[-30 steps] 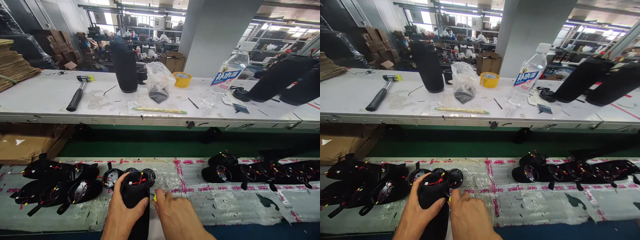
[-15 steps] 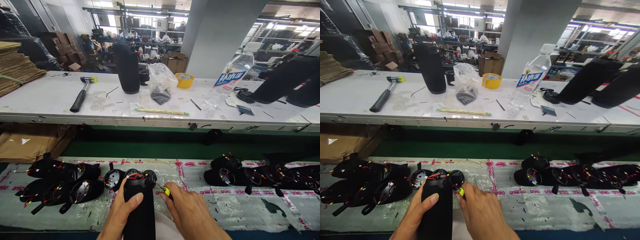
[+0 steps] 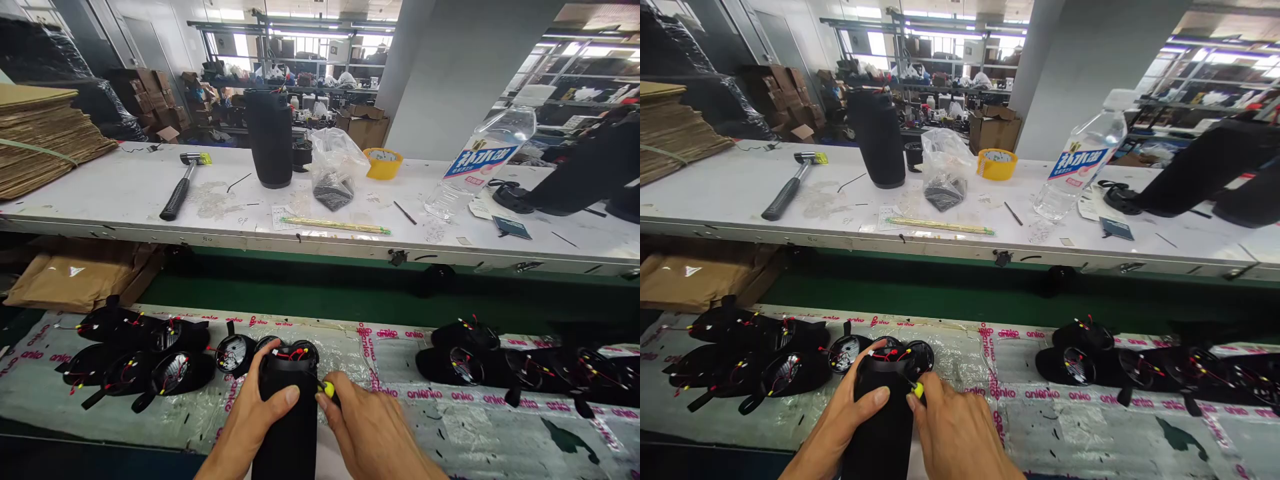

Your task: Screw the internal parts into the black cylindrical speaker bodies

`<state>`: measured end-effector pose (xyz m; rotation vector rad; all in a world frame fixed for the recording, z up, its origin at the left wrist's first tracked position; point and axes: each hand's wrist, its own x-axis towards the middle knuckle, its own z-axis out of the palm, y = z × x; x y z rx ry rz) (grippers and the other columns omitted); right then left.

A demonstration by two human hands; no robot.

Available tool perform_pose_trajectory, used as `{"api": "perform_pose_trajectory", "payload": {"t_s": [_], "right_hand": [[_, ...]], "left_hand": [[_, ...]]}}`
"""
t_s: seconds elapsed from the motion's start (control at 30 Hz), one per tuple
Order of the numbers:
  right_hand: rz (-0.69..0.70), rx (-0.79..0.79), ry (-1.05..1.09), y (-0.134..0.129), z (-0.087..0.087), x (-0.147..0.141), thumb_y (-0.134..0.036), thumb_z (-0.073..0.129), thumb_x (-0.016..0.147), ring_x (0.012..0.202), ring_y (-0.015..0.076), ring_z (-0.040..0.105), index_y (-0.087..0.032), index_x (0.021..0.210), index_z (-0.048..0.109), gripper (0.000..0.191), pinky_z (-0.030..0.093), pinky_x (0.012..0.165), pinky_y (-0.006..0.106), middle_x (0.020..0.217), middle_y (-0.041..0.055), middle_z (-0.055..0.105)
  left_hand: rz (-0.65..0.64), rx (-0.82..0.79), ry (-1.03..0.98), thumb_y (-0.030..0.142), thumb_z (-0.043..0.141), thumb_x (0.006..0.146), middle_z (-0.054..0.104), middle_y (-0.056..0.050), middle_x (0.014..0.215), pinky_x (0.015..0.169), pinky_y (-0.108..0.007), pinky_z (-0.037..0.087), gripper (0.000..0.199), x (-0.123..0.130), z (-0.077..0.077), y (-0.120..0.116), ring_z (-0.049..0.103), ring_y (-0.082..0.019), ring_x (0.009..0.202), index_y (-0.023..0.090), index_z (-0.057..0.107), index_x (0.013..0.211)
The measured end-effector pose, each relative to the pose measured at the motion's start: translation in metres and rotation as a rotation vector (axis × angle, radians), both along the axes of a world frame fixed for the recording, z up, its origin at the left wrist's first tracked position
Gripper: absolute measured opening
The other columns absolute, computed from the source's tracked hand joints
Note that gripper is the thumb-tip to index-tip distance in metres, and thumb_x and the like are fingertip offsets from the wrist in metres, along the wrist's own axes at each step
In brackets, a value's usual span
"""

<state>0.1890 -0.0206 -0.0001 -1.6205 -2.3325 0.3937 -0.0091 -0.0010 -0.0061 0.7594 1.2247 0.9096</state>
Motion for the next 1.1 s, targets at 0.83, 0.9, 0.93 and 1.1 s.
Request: {"api": "perform_pose_trajectory", "payload": {"t_s": [0.83, 0.9, 0.93, 1.1], "right_hand": [[0.006, 0.082, -0.312, -0.008, 0.005, -0.01, -0.024, 0.06, 0.098, 0.041, 0.022, 0.065, -0.025, 0.095, 0.046, 0.014, 0.023, 0.04, 0.033, 0.065, -0.0038, 0.068], [-0.002, 0.096, -0.33, -0.009, 0.008, -0.011, -0.025, 0.061, 0.098, 0.041, 0.0221, 0.065, -0.025, 0.096, 0.046, 0.014, 0.024, 0.039, 0.031, 0.064, -0.0034, 0.068], [-0.006, 0.103, -0.327, -0.009, 0.009, -0.012, -0.026, 0.06, 0.099, 0.041, 0.0217, 0.065, -0.025, 0.096, 0.046, 0.014, 0.025, 0.039, 0.03, 0.064, -0.0034, 0.068], [-0.025, 0.121, -0.272, -0.007, 0.01, -0.015, -0.028, 0.052, 0.105, 0.043, 0.0191, 0.064, -0.024, 0.095, 0.048, 0.011, 0.03, 0.042, 0.027, 0.062, -0.0031, 0.066]], "left_hand": [[-0.066, 0.115, 0.176, 0.057, 0.079, 0.072, 0.073, -0.007, 0.114, 0.098, -0.045, 0.046, 0.076, 0.0, -0.001, 0.0, 0.066, -0.035, 0.111, 0.026, 0.047, 0.134], [-0.055, 0.123, 0.221, 0.058, 0.079, 0.071, 0.072, -0.007, 0.116, 0.096, -0.045, 0.047, 0.078, -0.001, -0.001, 0.0, 0.066, -0.036, 0.109, 0.027, 0.046, 0.134], [-0.057, 0.127, 0.245, 0.058, 0.079, 0.07, 0.072, -0.007, 0.117, 0.096, -0.045, 0.047, 0.079, -0.001, -0.001, 0.0, 0.066, -0.036, 0.109, 0.027, 0.045, 0.135], [-0.082, 0.147, 0.326, 0.053, 0.08, 0.073, 0.07, -0.01, 0.123, 0.103, -0.051, 0.043, 0.078, -0.003, -0.004, 0.0, 0.063, -0.037, 0.115, 0.027, 0.043, 0.137]]}}
